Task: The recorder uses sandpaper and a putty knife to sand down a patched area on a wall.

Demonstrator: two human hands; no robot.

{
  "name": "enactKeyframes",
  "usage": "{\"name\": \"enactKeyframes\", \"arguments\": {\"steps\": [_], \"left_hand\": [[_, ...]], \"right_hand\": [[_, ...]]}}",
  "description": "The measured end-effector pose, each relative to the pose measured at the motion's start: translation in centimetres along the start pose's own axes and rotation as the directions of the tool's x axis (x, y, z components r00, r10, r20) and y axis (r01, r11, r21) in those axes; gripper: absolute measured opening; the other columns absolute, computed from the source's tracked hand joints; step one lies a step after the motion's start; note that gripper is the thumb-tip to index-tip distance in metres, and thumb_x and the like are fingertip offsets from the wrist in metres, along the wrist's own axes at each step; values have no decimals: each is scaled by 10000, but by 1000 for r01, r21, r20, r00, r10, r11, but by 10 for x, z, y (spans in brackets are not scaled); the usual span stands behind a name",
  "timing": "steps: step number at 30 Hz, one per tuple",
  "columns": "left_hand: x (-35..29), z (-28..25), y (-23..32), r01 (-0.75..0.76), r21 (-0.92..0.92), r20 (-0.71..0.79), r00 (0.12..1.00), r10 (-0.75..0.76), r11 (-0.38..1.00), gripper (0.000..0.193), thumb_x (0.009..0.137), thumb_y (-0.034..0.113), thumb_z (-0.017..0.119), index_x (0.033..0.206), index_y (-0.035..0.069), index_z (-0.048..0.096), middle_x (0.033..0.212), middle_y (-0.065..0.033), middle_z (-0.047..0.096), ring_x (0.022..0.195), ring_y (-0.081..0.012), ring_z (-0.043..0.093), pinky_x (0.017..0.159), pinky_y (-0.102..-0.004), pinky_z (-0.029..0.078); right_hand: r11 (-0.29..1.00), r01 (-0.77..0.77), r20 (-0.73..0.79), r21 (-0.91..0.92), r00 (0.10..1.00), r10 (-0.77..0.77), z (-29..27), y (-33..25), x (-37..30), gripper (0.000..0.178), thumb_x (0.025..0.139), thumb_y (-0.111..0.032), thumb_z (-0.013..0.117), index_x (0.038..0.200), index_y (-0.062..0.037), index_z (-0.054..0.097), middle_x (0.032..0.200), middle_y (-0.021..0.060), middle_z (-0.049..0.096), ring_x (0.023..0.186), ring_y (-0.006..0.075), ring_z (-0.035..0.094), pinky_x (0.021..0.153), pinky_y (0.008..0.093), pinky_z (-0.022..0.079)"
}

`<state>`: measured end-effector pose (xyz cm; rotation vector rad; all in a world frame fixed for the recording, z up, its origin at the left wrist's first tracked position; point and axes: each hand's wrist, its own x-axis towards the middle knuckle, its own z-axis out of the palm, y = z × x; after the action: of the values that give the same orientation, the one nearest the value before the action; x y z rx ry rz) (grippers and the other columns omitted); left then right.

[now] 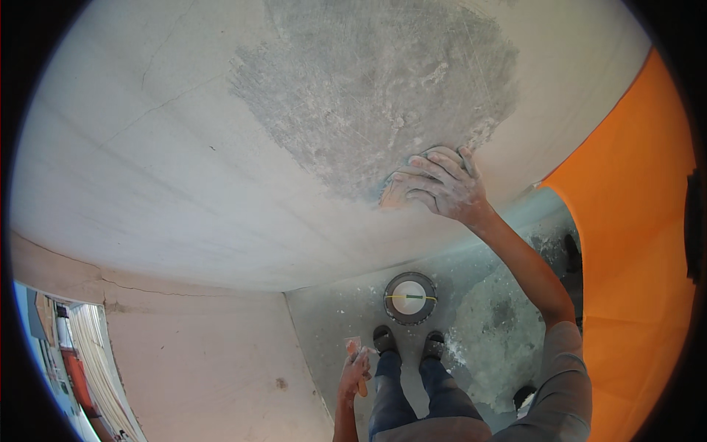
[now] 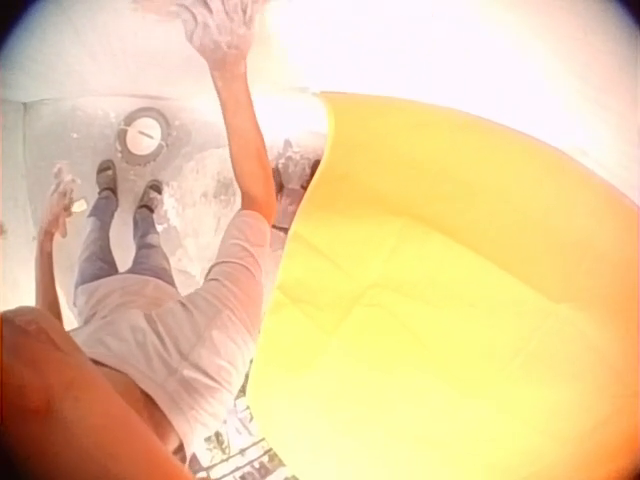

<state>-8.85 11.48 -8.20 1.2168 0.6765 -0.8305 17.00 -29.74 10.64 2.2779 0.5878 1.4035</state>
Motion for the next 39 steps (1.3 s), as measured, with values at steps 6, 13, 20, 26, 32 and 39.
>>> {"name": "enactKeyframes", "arguments": {"steps": [6,13,20,26,32,39], "left_hand": [[15,17,44,-94,108,47,995,90,990,247,1055,381,606,1041,136,633,673,93,403,542,-33,388,455,-227,362],[17,47,56,-76,16,115,991,74,997,205,1065,321,605,1075,121,644,642,94,381,530,-24,375,418,-209,340],[13,72,73,-78,-82,250,964,96,994,202,1066,310,608,1070,110,640,656,105,388,537,-20,378,434,-217,330],[29,76,75,-55,-12,234,971,56,998,169,1062,294,619,1030,129,612,652,104,376,534,-19,364,432,-216,319],[18,85,93,-131,-25,215,967,133,991,144,1061,281,618,1023,142,612,657,97,381,522,-24,351,426,-217,329],[37,66,73,-214,8,156,965,210,977,179,1056,301,611,1072,127,650,666,98,365,531,-21,348,431,-214,331]], "right_hand": [[956,-234,-59,177,967,247,-3,-33,21,561,1026,-501,530,1557,-326,487,1678,-17,353,1560,245,264,1270,644,-10],[934,-307,-79,183,942,325,-14,-5,32,529,1047,-487,502,1564,-393,443,1655,-29,393,1546,179,299,1281,614,43],[978,194,26,72,980,-197,9,-42,-58,444,1049,-362,507,1460,-230,610,1673,168,320,1567,403,215,1263,610,64],[939,-313,-101,141,939,328,-1,-25,-3,431,1031,-313,523,1443,-232,620,1675,196,295,1564,423,194,1249,653,91],[991,114,98,66,988,-120,14,-54,-70,474,1009,-355,577,1472,-260,605,1650,190,350,1570,412,184,1238,692,16],[912,-346,-29,221,932,360,-17,-29,20,470,991,-400,606,1457,-456,580,1657,-15,390,1563,257,253,1282,596,5]]}}
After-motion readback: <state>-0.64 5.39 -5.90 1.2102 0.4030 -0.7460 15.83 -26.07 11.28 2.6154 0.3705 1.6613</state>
